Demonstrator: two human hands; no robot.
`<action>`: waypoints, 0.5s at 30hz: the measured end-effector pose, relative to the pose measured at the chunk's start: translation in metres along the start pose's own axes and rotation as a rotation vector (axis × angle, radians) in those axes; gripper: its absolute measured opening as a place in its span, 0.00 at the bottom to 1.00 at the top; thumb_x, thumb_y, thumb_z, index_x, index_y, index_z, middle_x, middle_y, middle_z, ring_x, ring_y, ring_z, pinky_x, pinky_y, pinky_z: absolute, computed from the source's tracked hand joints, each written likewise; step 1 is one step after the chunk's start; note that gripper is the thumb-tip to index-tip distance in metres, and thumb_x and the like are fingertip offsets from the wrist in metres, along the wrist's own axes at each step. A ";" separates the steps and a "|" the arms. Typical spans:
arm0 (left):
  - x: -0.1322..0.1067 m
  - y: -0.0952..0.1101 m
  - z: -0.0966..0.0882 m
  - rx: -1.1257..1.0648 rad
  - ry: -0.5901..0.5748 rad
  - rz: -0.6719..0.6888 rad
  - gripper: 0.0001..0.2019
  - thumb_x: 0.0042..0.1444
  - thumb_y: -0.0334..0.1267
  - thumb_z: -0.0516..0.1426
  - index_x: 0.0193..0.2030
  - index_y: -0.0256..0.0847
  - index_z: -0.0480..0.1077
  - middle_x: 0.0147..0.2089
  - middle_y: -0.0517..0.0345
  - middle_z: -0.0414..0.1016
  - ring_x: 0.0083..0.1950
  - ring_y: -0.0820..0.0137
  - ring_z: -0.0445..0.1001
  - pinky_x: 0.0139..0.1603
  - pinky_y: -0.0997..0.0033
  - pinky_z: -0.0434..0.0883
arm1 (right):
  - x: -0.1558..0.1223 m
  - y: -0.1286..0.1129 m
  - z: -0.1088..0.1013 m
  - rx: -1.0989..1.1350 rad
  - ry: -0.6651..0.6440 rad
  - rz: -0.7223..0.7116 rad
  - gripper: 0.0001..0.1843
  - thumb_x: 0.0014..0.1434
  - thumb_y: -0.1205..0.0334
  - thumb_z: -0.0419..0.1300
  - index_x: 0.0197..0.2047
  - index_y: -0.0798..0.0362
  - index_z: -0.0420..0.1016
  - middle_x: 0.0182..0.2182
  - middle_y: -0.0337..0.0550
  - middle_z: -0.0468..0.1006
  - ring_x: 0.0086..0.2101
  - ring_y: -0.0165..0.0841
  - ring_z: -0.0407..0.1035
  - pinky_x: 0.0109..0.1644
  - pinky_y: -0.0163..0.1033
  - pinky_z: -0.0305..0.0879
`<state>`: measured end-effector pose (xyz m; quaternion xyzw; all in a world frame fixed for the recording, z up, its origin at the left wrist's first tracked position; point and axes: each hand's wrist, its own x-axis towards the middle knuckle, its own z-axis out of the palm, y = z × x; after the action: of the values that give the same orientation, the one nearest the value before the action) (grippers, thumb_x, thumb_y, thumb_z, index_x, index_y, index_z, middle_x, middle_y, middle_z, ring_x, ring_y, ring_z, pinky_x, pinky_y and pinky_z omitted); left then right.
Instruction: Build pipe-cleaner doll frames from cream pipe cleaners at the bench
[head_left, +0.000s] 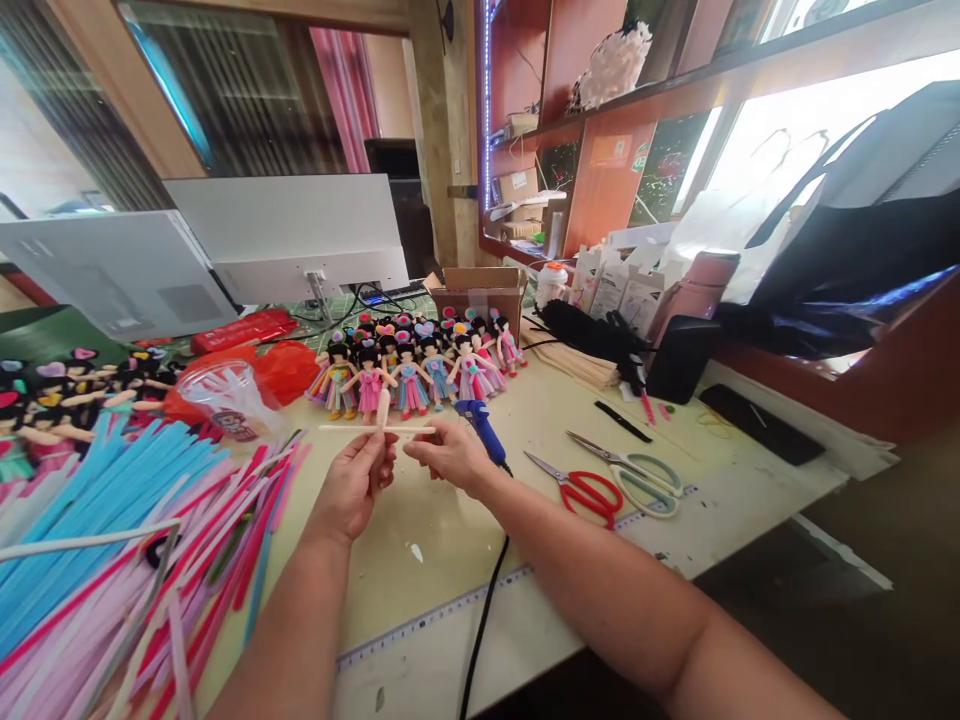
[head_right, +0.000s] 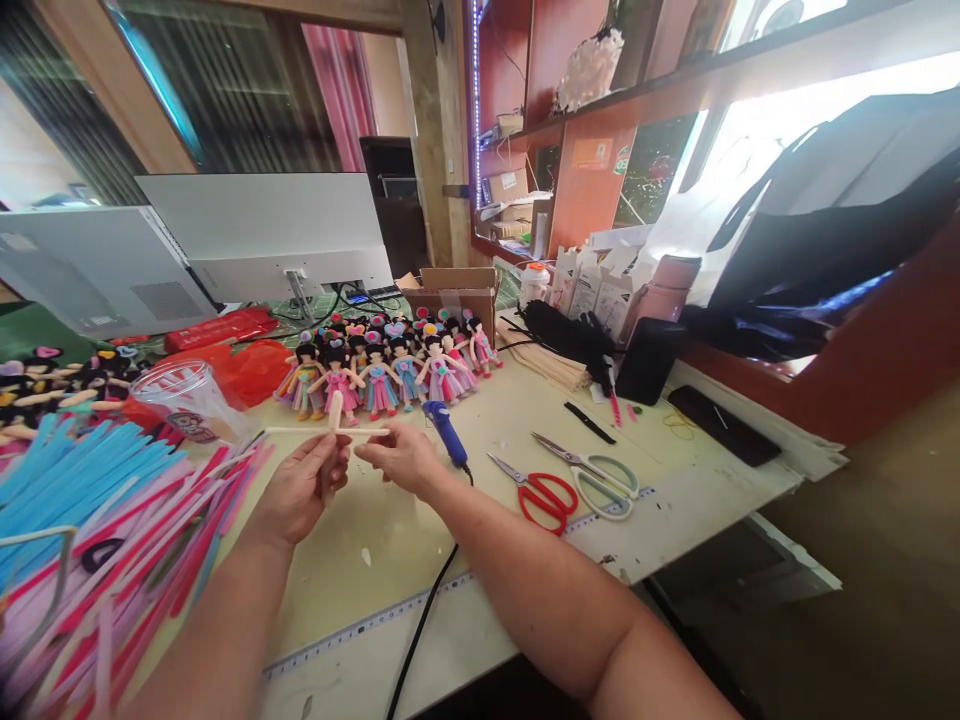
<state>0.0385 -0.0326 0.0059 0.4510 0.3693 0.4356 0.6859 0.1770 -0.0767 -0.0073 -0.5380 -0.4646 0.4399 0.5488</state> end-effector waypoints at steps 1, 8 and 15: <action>0.001 0.001 -0.001 -0.032 0.027 0.012 0.12 0.41 0.40 0.66 0.29 0.35 0.72 0.21 0.63 0.68 0.19 0.81 0.60 0.20 0.81 0.58 | -0.002 -0.001 0.001 -0.039 -0.033 0.030 0.11 0.53 0.59 0.63 0.25 0.52 0.65 0.17 0.29 0.66 0.16 0.21 0.57 0.18 0.28 0.54; 0.008 0.006 -0.010 -0.150 0.093 0.057 0.08 0.46 0.38 0.62 0.28 0.36 0.69 0.18 0.67 0.62 0.15 0.82 0.55 0.15 0.82 0.52 | -0.031 -0.023 0.015 -0.392 -0.417 -0.107 0.12 0.56 0.62 0.62 0.24 0.53 0.66 0.18 0.29 0.65 0.21 0.22 0.59 0.26 0.30 0.56; 0.010 -0.001 -0.014 -0.159 0.049 0.038 0.11 0.45 0.41 0.63 0.31 0.36 0.70 0.19 0.67 0.63 0.16 0.83 0.56 0.15 0.82 0.53 | -0.059 -0.064 0.022 -0.709 -0.556 -0.334 0.12 0.57 0.63 0.63 0.26 0.53 0.65 0.20 0.29 0.63 0.24 0.23 0.57 0.30 0.30 0.53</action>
<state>0.0292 -0.0190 -0.0007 0.3911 0.3415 0.4874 0.7021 0.1431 -0.1329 0.0538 -0.4719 -0.7952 0.2873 0.2499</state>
